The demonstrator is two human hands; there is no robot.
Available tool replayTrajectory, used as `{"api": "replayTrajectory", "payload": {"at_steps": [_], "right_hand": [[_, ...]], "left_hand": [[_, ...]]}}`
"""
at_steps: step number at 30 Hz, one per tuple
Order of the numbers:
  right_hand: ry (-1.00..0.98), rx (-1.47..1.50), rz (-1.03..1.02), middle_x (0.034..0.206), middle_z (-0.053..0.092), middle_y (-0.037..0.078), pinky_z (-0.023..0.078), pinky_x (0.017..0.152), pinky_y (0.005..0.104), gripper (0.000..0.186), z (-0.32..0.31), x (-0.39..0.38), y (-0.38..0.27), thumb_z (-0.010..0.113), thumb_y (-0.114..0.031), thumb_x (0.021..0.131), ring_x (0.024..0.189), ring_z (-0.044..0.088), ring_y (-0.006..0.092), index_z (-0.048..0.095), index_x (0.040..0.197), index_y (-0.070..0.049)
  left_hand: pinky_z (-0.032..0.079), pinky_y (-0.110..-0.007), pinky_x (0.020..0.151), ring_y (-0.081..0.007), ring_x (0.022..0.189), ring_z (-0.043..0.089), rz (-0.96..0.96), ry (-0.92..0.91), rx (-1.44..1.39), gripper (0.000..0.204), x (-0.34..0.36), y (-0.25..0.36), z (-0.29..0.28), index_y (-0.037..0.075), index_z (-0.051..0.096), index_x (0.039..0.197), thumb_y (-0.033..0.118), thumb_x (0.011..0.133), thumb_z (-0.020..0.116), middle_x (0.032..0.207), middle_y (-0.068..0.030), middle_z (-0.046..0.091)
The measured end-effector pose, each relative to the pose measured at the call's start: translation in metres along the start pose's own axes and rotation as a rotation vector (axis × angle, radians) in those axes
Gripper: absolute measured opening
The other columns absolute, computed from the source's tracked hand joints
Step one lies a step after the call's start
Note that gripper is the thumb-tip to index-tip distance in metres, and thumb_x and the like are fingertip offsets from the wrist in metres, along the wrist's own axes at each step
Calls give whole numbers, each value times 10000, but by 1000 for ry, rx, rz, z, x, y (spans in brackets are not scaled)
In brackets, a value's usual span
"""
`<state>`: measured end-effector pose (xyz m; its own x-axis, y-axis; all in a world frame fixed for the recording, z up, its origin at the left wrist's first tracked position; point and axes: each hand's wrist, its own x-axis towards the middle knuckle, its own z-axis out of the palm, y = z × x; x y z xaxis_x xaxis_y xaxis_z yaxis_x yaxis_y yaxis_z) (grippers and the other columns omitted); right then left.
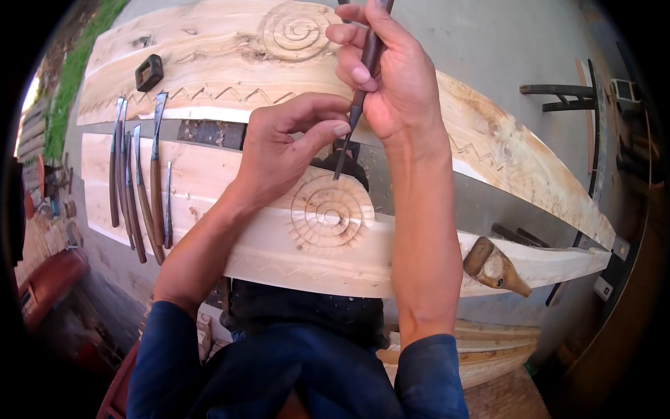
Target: The person carves a spiral pattern into a large wooden plank using a chisel and a wooden mallet. The person positions the chisel, strikes it with the mallet to remove wood, and uses their fingers to clear shavings from the carving.
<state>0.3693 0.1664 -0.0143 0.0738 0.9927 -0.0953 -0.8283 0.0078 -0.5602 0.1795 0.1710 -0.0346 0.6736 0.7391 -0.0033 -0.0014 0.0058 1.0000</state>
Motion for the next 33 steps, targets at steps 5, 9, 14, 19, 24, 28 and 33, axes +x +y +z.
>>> {"api": "replayTrajectory", "payload": {"at_steps": [5,9,14,19,24,28,33], "right_hand": [[277,-94,37,827,668,101,339,400,235,409,3,4,8,457,-447,1165,450,481,138,579,1138,-57],[280,-129,58,825,669,110,339,394,246,424,14,14,14,447,-457,1166,453,485,141,573,1142,-52],[363,-174,54,806,662,116,333,399,253,399,21,22,8,461,-433,1165,452,476,138,580,1087,-60],[299,-170,64,771,631,96,310,399,248,381,8,26,14,475,-422,1162,444,447,129,576,1038,-75],[310,-161,66,726,595,76,307,398,247,386,2,25,20,476,-426,1161,439,428,125,566,1008,-84],[322,-159,57,705,577,64,313,403,242,381,5,23,26,497,-432,1156,439,416,120,557,986,-95],[359,-192,14,692,560,49,313,402,239,380,5,19,28,514,-434,1151,438,395,110,546,972,-101]], "left_hand": [[551,-395,976,-292,1094,719,416,110,584,267,9,-1,-11,27,782,1113,102,866,847,1174,-119,766],[497,-448,1028,-346,1205,655,421,81,592,228,8,-8,-9,21,765,1029,112,839,851,1202,-112,757],[476,-439,1030,-333,1220,642,405,24,641,170,7,-5,-11,27,736,916,123,828,846,1234,-108,731],[463,-457,1028,-297,1185,631,402,51,623,172,9,-10,-10,58,727,856,162,799,851,1148,-46,717],[471,-449,1024,-324,1181,647,380,27,647,160,7,-5,-11,37,734,875,124,805,849,1205,-103,727],[463,-452,1026,-307,1180,640,384,38,641,164,8,-5,-10,45,736,833,131,775,862,1178,-73,722],[454,-453,1024,-286,1174,631,391,60,619,168,9,-6,-8,50,730,788,142,760,867,1144,-38,722]]}}
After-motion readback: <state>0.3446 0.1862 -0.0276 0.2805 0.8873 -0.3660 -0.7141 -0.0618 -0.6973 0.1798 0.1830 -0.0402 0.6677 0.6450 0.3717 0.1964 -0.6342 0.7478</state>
